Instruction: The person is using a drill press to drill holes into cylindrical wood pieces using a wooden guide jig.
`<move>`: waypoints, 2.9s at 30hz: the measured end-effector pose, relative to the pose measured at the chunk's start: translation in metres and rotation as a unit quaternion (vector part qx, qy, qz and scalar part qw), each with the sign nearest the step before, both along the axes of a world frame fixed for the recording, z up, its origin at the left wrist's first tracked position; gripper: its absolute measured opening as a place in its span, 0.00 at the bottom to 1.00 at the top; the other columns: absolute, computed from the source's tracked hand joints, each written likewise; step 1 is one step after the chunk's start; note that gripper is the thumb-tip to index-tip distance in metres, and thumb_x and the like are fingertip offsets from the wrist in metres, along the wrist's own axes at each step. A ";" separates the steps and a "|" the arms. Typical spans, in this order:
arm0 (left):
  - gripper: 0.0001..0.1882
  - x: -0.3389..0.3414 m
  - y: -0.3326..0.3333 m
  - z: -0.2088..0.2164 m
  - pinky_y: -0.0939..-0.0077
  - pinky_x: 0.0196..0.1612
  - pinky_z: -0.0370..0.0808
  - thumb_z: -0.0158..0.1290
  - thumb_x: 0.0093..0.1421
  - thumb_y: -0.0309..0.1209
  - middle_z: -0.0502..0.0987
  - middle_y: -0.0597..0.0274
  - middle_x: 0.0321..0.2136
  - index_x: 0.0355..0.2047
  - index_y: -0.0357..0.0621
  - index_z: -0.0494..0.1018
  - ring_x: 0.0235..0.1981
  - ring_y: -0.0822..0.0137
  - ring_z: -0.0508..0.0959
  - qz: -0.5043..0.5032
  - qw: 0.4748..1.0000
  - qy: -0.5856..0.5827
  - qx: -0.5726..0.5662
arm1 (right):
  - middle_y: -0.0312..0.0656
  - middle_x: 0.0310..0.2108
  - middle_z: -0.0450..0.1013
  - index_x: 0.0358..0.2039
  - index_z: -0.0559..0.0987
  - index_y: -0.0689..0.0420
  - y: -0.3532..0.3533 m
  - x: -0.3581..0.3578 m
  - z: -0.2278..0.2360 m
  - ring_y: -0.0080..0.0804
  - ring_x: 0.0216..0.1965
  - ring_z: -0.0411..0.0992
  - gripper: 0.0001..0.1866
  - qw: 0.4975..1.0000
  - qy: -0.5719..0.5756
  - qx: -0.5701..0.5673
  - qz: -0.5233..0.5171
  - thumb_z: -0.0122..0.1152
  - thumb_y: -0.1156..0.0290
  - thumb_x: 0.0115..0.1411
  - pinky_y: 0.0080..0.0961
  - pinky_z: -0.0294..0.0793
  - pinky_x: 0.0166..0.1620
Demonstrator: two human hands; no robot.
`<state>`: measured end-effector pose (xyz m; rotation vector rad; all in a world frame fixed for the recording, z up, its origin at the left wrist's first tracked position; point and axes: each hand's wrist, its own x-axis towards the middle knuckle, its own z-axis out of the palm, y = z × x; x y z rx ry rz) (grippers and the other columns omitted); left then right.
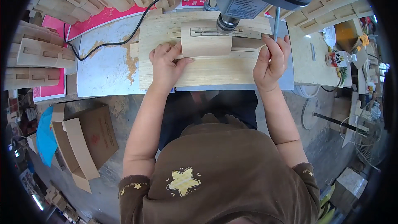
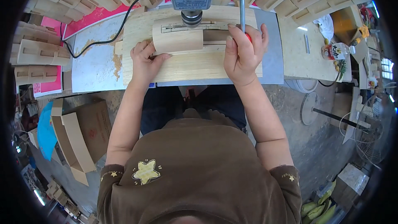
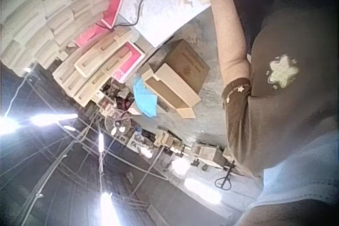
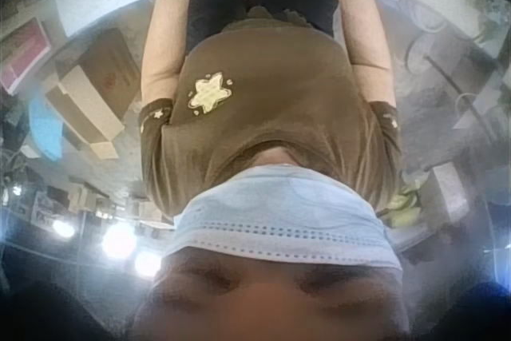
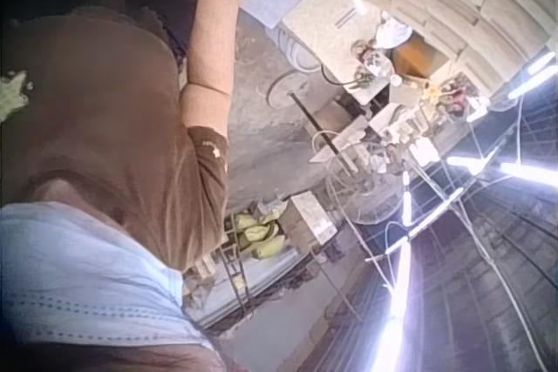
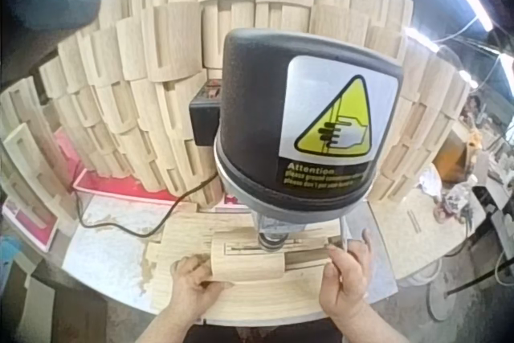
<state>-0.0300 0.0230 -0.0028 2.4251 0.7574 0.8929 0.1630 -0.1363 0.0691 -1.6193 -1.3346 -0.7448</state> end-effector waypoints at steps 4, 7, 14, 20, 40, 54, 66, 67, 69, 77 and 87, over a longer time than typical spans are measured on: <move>0.23 0.001 -0.001 0.003 0.66 0.43 0.58 0.66 0.35 0.36 0.70 0.69 0.24 0.36 0.48 0.77 0.32 0.66 0.69 0.002 1.000 0.005 0.003 | 0.40 0.28 0.71 0.37 0.76 0.57 -0.013 0.002 0.026 0.35 0.31 0.68 0.09 0.999 -0.014 -0.016 0.035 0.54 0.76 0.54 0.41 0.59 0.53; 0.24 -0.001 -0.001 0.001 0.65 0.43 0.58 0.66 0.36 0.37 0.70 0.69 0.24 0.36 0.49 0.77 0.32 0.65 0.70 0.007 1.000 0.012 0.004 | 0.37 0.20 0.69 0.34 0.77 0.60 -0.007 0.009 0.082 0.26 0.24 0.65 0.07 0.996 0.002 0.072 0.056 0.51 0.75 0.57 0.26 0.67 0.38; 0.25 0.033 -0.024 0.005 0.62 0.45 0.58 0.66 0.36 0.37 0.71 0.67 0.26 0.39 0.50 0.77 0.35 0.63 0.70 0.002 1.000 0.001 0.011 | 0.51 0.32 0.76 0.37 0.75 0.68 0.076 0.062 0.178 0.33 0.33 0.73 0.15 0.999 0.034 -0.015 0.022 0.48 0.68 0.58 0.26 0.70 0.38; 0.25 0.031 -0.025 0.003 0.59 0.47 0.57 0.65 0.38 0.37 0.70 0.67 0.27 0.40 0.51 0.77 0.35 0.62 0.69 0.004 1.000 0.009 -0.003 | 0.47 0.26 0.75 0.34 0.77 0.67 0.041 0.020 0.222 0.31 0.31 0.72 0.15 0.910 0.363 -0.192 0.053 0.49 0.68 0.58 0.24 0.69 0.36; 0.24 0.032 -0.024 0.004 0.60 0.47 0.57 0.65 0.37 0.37 0.71 0.66 0.28 0.39 0.50 0.77 0.35 0.62 0.69 -0.010 1.000 -0.005 -0.001 | 0.45 0.26 0.71 0.32 0.75 0.62 0.009 0.015 -0.001 0.40 0.28 0.67 0.06 0.988 0.036 0.075 0.129 0.52 0.79 0.52 0.39 0.68 0.39; 0.25 0.034 -0.024 0.009 0.60 0.47 0.55 0.66 0.36 0.36 0.71 0.66 0.29 0.39 0.49 0.77 0.37 0.63 0.70 -0.014 0.999 -0.003 -0.040 | 0.44 0.27 0.74 0.34 0.77 0.67 0.074 0.058 0.170 0.29 0.32 0.70 0.15 0.992 0.125 0.004 -0.001 0.48 0.67 0.58 0.23 0.68 0.37; 0.21 0.033 -0.018 0.000 0.65 0.48 0.59 0.67 0.36 0.33 0.72 0.64 0.30 0.33 0.43 0.76 0.35 0.65 0.71 -0.046 0.971 -0.113 -0.206 | 0.44 0.37 0.71 0.45 0.71 0.58 -0.014 0.045 0.016 0.39 0.43 0.67 0.19 0.929 0.008 -0.363 0.075 0.58 0.72 0.51 0.35 0.59 0.52; 0.21 0.024 -0.014 0.005 0.65 0.48 0.59 0.67 0.36 0.33 0.72 0.64 0.30 0.33 0.43 0.76 0.35 0.65 0.71 -0.044 0.972 -0.111 -0.205 | 0.42 0.36 0.70 0.42 0.72 0.57 -0.017 0.041 0.013 0.40 0.42 0.67 0.17 0.933 0.016 -0.358 0.039 0.59 0.70 0.51 0.36 0.59 0.51; 0.19 -0.002 -0.005 0.019 0.80 0.39 0.73 0.65 0.43 0.24 0.72 0.65 0.33 0.37 0.38 0.75 0.33 0.71 0.74 -0.103 0.987 -0.096 -0.074 | 0.41 0.35 0.70 0.40 0.73 0.55 -0.022 0.034 0.008 0.41 0.41 0.66 0.15 0.935 0.029 -0.353 0.007 0.60 0.69 0.51 0.38 0.59 0.51; 0.12 -0.105 -0.001 0.070 0.85 0.30 0.69 0.62 0.47 0.28 0.76 0.65 0.24 0.31 0.36 0.74 0.25 0.78 0.73 0.069 0.877 -0.185 -0.438 | 0.39 0.33 0.71 0.38 0.74 0.55 -0.041 0.021 0.017 0.39 0.39 0.67 0.15 0.935 0.014 -0.355 0.012 0.63 0.70 0.47 0.37 0.59 0.49; 0.19 -0.068 -0.036 0.063 0.86 0.17 0.60 0.62 0.50 0.41 0.73 0.65 0.16 0.25 0.34 0.74 0.14 0.80 0.66 0.147 0.790 -0.160 -0.573 | 0.37 0.31 0.70 0.36 0.75 0.53 -0.038 0.002 0.014 0.38 0.38 0.67 0.16 0.939 0.025 -0.336 0.065 0.64 0.69 0.44 0.36 0.59 0.48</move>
